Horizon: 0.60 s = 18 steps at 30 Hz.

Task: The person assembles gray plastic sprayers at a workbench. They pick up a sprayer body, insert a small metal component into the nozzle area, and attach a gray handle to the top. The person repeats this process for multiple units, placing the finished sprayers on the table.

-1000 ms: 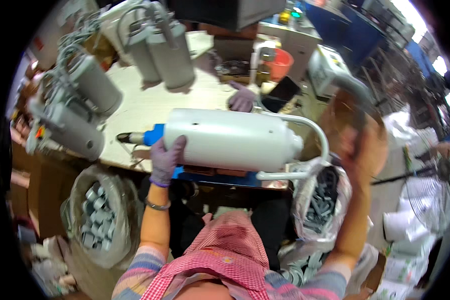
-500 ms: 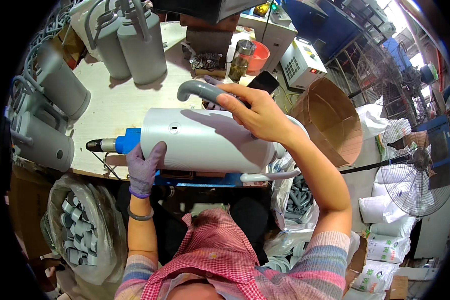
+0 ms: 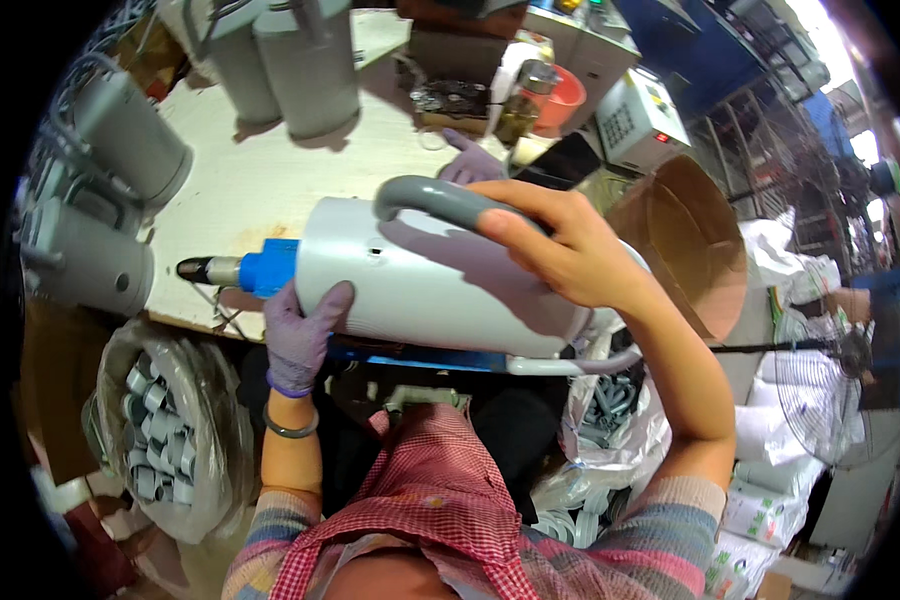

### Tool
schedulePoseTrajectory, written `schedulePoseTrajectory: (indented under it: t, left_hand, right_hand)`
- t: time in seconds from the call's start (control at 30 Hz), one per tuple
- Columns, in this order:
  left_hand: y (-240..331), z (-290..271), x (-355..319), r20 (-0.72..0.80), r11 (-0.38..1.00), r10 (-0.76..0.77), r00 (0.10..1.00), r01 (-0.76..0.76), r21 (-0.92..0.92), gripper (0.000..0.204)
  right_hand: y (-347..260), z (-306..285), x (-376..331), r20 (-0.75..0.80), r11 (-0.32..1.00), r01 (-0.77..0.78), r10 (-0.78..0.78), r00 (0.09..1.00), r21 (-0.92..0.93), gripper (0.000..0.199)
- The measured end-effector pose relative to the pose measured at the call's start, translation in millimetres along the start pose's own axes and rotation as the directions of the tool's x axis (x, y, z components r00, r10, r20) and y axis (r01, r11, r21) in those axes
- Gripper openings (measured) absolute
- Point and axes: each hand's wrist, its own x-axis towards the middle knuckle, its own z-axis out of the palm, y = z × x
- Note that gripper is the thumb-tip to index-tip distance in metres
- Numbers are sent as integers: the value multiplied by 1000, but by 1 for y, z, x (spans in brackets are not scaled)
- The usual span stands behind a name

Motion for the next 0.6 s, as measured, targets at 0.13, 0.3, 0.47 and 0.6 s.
schedulePoseTrajectory:
  t: [0.13, 0.3, 0.47, 0.6]
  left_hand:
    - [-15, -9, -2, 95, 995, -83, 992, 78, 58, 40]
    - [-19, -3, 0, 100, 987, 73, 992, -86, 135, 53]
    - [-12, -3, -13, 46, 990, 77, 996, -82, 114, 54]
    - [-9, -4, -16, -12, 962, 141, 990, -134, 237, 56]
  right_hand:
    - [-9, 6, 2, -19, 983, -43, 40, 999, -177, 39]
    - [29, -4, -17, -91, 987, 93, -105, 990, -131, 44]
    - [15, 1, -9, -65, 981, 77, -90, 994, -178, 39]
    - [7, 2, -15, -27, 987, 51, -56, 998, -155, 41]
